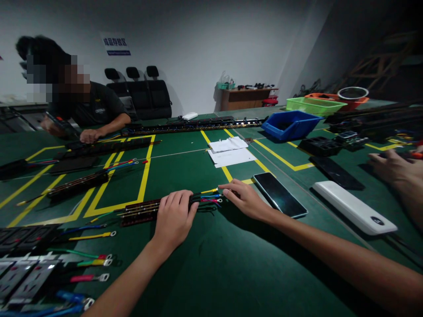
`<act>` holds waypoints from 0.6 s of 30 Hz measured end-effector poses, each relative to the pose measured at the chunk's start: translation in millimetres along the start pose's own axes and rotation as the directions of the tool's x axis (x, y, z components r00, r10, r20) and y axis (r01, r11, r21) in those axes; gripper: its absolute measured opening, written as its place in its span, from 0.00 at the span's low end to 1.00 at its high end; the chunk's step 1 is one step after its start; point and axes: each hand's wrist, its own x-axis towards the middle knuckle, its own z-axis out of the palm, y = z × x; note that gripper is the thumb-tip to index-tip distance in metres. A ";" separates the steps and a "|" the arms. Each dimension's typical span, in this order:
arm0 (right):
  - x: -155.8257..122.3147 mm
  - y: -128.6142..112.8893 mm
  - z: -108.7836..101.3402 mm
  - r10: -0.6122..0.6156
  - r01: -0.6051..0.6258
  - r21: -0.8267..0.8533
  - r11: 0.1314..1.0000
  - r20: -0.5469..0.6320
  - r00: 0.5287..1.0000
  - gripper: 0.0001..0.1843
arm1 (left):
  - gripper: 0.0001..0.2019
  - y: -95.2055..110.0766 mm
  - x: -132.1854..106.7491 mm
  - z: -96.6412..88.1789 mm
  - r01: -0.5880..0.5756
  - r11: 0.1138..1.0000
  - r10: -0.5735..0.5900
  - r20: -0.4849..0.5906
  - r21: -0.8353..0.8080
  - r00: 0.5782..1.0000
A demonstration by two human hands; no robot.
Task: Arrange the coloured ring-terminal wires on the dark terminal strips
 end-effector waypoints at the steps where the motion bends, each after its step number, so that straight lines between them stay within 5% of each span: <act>1: 0.0 -0.2 0.1 -0.001 0.001 -0.018 1.000 0.026 1.000 0.18 | 0.15 0.1 0.2 -0.2 0.002 1.000 -0.002 0.003 -0.001 1.000; 4: -0.1 -0.9 0.4 -0.001 0.003 -0.039 0.999 0.055 0.998 0.19 | 0.15 0.6 0.5 -0.9 0.009 1.000 -0.009 0.014 -0.005 1.000; 10: 0.2 0.5 -0.3 0.042 -0.041 0.009 0.999 -0.096 0.994 0.14 | 0.16 1.3 -0.3 -1.6 0.010 1.000 -0.010 0.014 -0.011 1.000; 14: -1.7 2.0 -0.9 -0.004 0.005 0.043 0.999 -0.025 1.000 0.16 | 0.16 1.1 -0.2 -1.0 0.009 1.000 -0.009 0.010 -0.010 1.000; 18: -5.5 2.5 -0.9 -0.082 0.076 0.100 0.992 0.055 0.995 0.27 | 0.16 0.9 0.0 -0.7 0.009 1.000 -0.009 0.004 0.005 1.000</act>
